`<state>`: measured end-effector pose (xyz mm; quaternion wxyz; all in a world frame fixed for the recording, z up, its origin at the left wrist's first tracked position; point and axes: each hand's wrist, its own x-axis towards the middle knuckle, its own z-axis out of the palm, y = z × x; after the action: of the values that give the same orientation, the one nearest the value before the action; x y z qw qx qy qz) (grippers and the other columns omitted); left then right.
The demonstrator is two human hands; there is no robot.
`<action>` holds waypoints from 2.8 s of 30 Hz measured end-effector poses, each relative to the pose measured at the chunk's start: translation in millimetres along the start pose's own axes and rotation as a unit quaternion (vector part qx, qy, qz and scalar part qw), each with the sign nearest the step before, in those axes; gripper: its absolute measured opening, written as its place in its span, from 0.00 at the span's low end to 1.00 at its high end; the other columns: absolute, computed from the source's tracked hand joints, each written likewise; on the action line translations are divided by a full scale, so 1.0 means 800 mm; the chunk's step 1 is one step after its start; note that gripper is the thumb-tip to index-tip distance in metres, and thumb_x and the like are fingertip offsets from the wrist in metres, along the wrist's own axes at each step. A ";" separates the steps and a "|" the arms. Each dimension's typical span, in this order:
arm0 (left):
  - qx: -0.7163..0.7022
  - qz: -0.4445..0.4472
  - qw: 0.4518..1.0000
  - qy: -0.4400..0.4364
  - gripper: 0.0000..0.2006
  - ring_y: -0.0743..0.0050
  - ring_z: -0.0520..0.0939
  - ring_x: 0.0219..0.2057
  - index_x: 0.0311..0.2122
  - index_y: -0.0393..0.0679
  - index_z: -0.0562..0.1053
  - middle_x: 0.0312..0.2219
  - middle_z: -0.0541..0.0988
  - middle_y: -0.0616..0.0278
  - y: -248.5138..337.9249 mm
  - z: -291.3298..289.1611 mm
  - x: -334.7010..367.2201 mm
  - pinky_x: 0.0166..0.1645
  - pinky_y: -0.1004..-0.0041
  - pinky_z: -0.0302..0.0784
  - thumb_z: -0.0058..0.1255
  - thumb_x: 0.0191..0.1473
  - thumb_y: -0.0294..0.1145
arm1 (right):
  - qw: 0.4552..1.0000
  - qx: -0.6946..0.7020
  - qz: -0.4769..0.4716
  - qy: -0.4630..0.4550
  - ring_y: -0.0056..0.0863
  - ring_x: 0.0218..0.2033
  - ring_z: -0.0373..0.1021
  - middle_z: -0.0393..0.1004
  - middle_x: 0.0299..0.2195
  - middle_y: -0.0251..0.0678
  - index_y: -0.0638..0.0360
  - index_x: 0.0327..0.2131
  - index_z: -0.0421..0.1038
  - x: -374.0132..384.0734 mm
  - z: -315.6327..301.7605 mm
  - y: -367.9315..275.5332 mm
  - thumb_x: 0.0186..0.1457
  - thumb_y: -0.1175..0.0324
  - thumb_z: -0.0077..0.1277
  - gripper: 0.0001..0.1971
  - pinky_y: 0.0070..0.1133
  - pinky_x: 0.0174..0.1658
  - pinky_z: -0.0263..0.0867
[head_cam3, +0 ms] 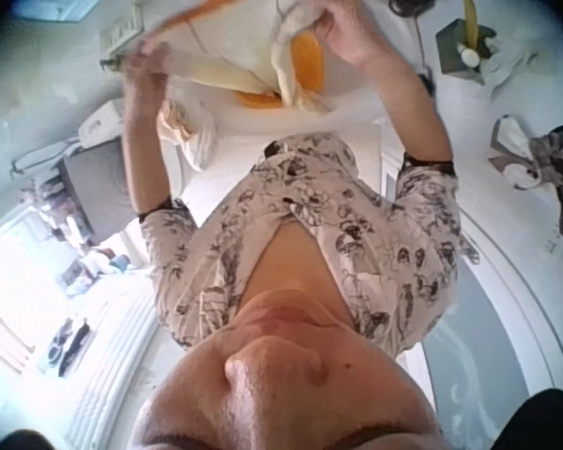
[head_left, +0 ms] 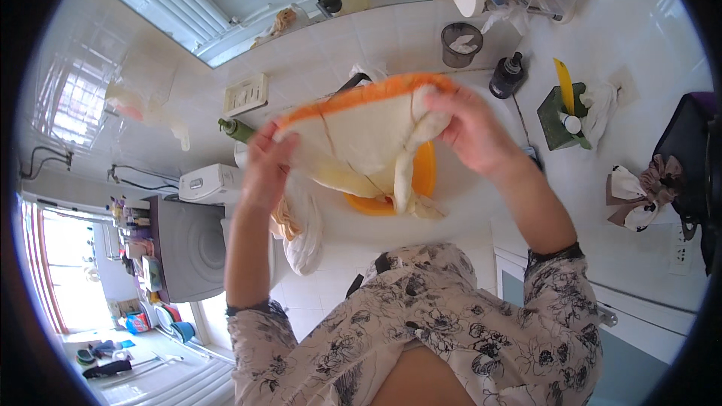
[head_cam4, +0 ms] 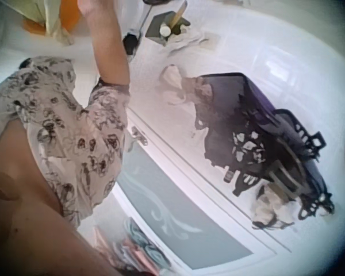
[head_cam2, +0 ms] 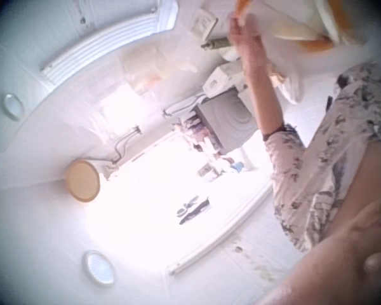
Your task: The person hand-washes a light-colored cloth in an orange basin placed in a bathroom sink. They repeatedly wet, wring, and rinse the cloth under running water, then lift and unfold it to inspect it before continuing the wash cycle.
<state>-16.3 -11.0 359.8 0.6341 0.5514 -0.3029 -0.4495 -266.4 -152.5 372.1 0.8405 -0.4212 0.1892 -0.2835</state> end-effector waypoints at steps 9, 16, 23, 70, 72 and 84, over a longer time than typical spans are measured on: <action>0.289 -0.204 0.925 -0.136 0.10 0.89 0.68 0.29 0.37 0.40 0.69 0.28 0.70 0.73 -0.228 -0.021 0.024 0.33 0.85 0.64 0.48 0.52 0.33 | 0.959 -0.107 0.193 0.177 0.17 0.35 0.66 0.70 0.35 0.31 0.61 0.41 0.66 0.002 -0.155 0.220 0.52 0.62 0.46 0.16 0.17 0.37 0.62; 0.230 -0.244 0.942 -0.017 0.11 0.87 0.68 0.28 0.39 0.39 0.67 0.27 0.70 0.69 -0.377 -0.039 0.071 0.33 0.85 0.64 0.44 0.54 0.34 | 0.900 -0.324 0.139 0.258 0.34 0.38 0.68 0.70 0.36 0.40 0.61 0.42 0.63 0.050 -0.189 0.322 0.50 0.63 0.46 0.17 0.27 0.40 0.62; 0.356 -0.034 0.919 0.166 0.11 0.68 0.70 0.32 0.42 0.38 0.65 0.30 0.70 0.56 -0.510 -0.042 0.104 0.37 0.73 0.65 0.37 0.54 0.26 | 0.838 -0.473 0.078 0.260 0.40 0.44 0.64 0.67 0.43 0.44 0.60 0.48 0.58 0.085 -0.197 0.372 0.48 0.69 0.45 0.22 0.29 0.47 0.59; 0.685 -0.124 0.698 -0.170 0.22 0.58 0.76 0.37 0.46 0.48 0.68 0.35 0.75 0.54 -0.326 -0.054 0.044 0.39 0.66 0.71 0.49 0.46 0.46 | 0.544 -0.807 0.146 -0.175 0.35 0.33 0.70 0.73 0.28 0.36 0.51 0.34 0.70 0.099 -0.165 0.260 0.39 0.57 0.57 0.17 0.28 0.34 0.65; 0.559 -0.122 0.807 -0.144 0.18 0.58 0.77 0.35 0.42 0.48 0.72 0.32 0.77 0.54 -0.303 -0.065 0.052 0.38 0.66 0.71 0.48 0.47 0.44 | 0.600 -0.790 0.088 -0.091 0.34 0.34 0.70 0.73 0.30 0.35 0.49 0.34 0.72 0.080 -0.145 0.221 0.37 0.54 0.58 0.19 0.28 0.34 0.65; 0.229 0.116 0.967 -0.011 0.11 0.84 0.72 0.28 0.36 0.41 0.73 0.26 0.76 0.67 0.002 0.005 0.005 0.33 0.80 0.68 0.51 0.47 0.34 | 0.886 -0.447 -0.116 0.052 0.12 0.29 0.67 0.72 0.30 0.26 0.54 0.38 0.70 0.020 0.058 -0.008 0.46 0.74 0.52 0.13 0.13 0.27 0.64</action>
<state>-17.8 -16.2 361.7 0.5356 0.6382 -0.4662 -0.2975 -229.8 -137.8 402.4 0.5136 -0.7555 0.2894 -0.2858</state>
